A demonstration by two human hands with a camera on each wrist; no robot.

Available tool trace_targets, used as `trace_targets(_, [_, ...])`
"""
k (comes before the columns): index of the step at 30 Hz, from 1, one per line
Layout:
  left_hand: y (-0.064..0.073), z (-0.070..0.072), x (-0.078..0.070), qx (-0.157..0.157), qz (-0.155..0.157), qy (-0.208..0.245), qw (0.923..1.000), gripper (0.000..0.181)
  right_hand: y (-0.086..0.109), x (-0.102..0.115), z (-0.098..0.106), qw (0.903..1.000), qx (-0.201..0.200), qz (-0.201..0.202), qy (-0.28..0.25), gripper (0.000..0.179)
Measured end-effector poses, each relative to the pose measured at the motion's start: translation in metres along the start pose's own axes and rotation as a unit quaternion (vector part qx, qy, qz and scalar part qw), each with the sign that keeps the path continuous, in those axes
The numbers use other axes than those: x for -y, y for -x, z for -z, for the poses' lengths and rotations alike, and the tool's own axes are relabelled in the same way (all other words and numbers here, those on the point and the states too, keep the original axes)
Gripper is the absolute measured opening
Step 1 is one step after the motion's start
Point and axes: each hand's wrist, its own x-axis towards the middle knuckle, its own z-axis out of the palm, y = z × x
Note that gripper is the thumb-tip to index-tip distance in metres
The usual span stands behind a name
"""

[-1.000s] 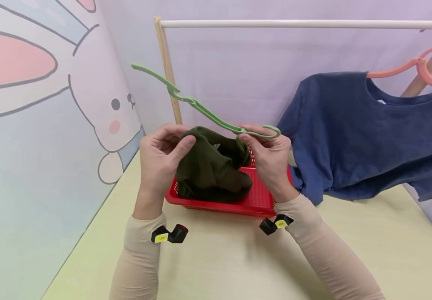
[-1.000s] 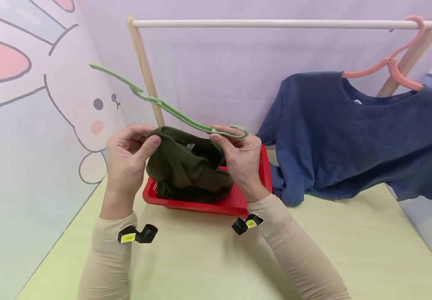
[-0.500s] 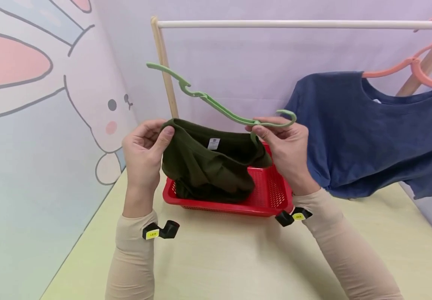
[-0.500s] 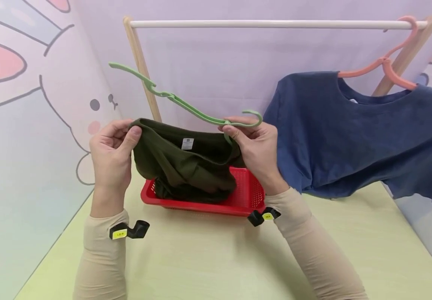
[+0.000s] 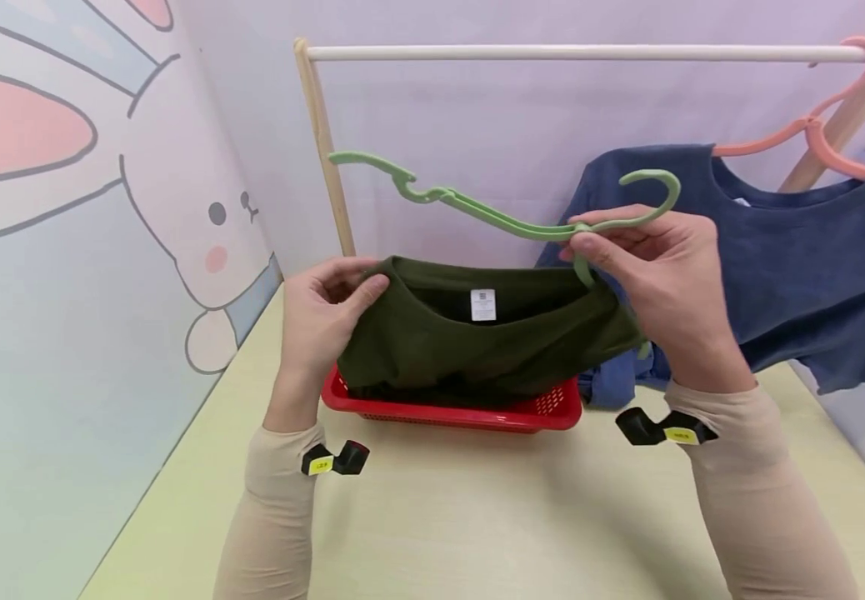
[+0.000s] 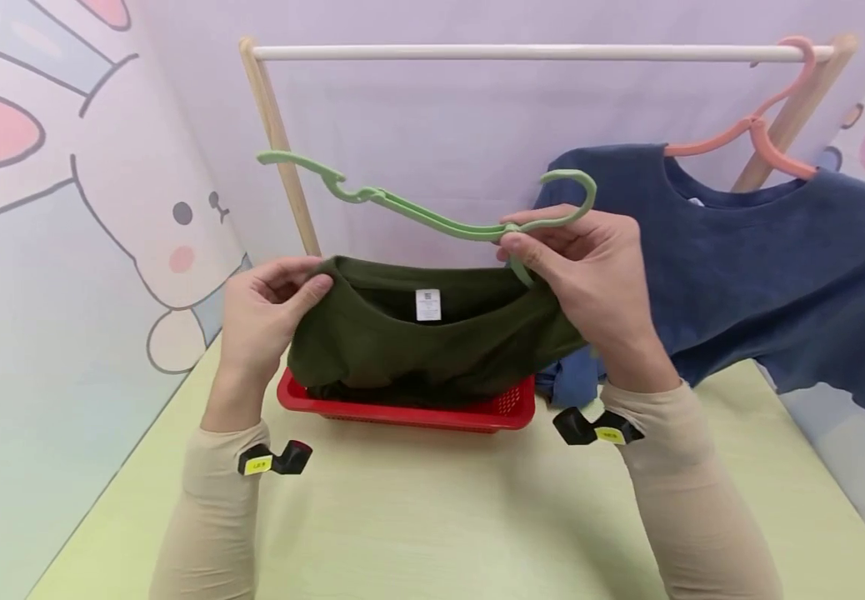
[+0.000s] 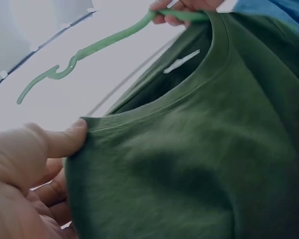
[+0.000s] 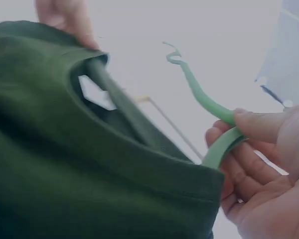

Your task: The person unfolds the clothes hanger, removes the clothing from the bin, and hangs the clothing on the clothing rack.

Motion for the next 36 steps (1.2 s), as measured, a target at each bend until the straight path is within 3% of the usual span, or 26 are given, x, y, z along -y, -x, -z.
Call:
trace_targets(9, [0.002,-0.009,0.016,0.084,0.031,-0.061,0.9941,0.017,0.022,0.003,0.023,0.9971,-0.002,-0.060,0.048,0.023])
trace_targets(18, [0.005,-0.008,0.021,0.134,0.051,-0.086,0.9860,0.019,0.037,-0.008,0.027,0.9827,0.008,-0.062,0.174,0.014])
trace_targets(27, [0.007,-0.006,0.020,0.134,0.063,-0.078,0.9859,0.011,0.040,-0.010,0.028,0.9703,0.008,-0.054,0.236,0.014])
trace_targets(36, [0.006,-0.004,0.017,0.111,0.073,-0.071,0.9886,0.012,0.041,-0.011,0.029,0.9452,-0.007,-0.122,0.303,0.017])
